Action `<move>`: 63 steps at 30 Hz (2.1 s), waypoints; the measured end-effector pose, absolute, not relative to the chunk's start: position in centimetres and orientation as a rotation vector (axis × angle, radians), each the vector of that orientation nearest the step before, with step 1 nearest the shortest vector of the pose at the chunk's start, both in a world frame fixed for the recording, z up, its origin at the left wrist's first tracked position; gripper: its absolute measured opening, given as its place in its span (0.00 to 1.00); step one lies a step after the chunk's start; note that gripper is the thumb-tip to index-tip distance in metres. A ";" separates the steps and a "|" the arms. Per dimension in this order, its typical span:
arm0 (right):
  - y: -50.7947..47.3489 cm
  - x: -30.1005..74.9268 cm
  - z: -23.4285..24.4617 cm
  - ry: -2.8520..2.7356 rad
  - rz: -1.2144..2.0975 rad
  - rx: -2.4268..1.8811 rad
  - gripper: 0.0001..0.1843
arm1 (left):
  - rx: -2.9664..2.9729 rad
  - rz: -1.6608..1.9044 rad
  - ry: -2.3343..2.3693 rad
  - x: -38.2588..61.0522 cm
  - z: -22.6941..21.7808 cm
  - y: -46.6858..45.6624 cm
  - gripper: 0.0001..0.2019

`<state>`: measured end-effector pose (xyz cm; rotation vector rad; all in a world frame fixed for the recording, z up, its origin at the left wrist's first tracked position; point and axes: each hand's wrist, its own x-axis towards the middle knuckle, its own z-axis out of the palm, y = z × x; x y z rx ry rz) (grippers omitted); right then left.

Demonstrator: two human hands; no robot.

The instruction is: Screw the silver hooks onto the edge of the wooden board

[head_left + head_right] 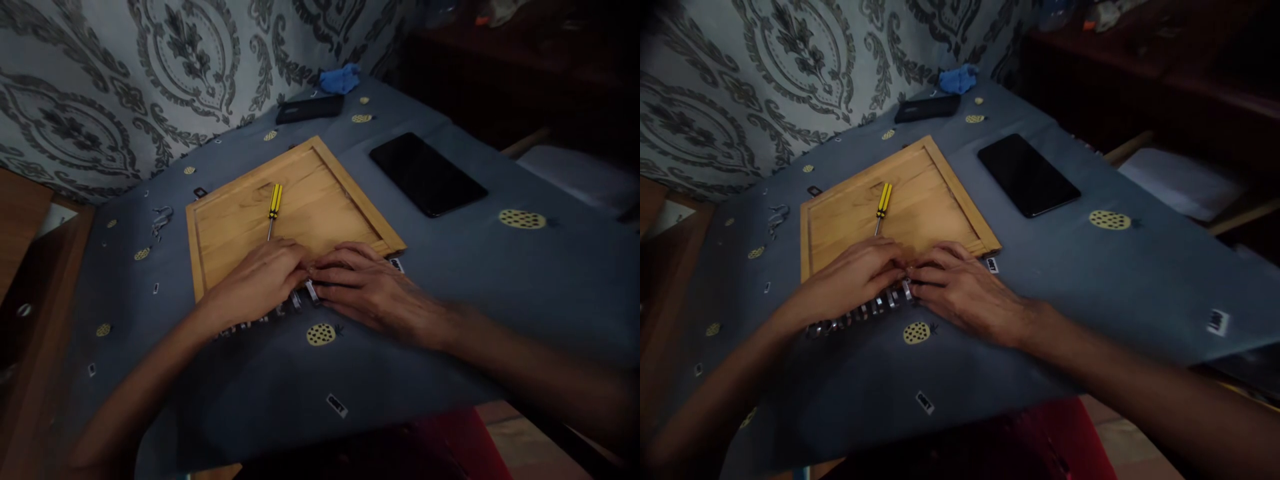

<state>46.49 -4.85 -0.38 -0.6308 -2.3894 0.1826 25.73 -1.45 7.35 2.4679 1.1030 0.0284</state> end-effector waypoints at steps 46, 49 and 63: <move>-3.9 46.5 2.8 -2.376 0.321 -0.733 0.10 | 2.495 0.233 1.513 25.9 5.1 -6.8 0.16; -3.2 45.8 2.9 -2.372 0.329 -0.710 0.10 | 2.486 0.211 1.515 25.9 5.1 -6.7 0.16; -2.8 46.1 1.5 -2.288 0.373 -0.687 0.08 | 2.499 0.302 1.499 25.9 4.6 -6.8 0.18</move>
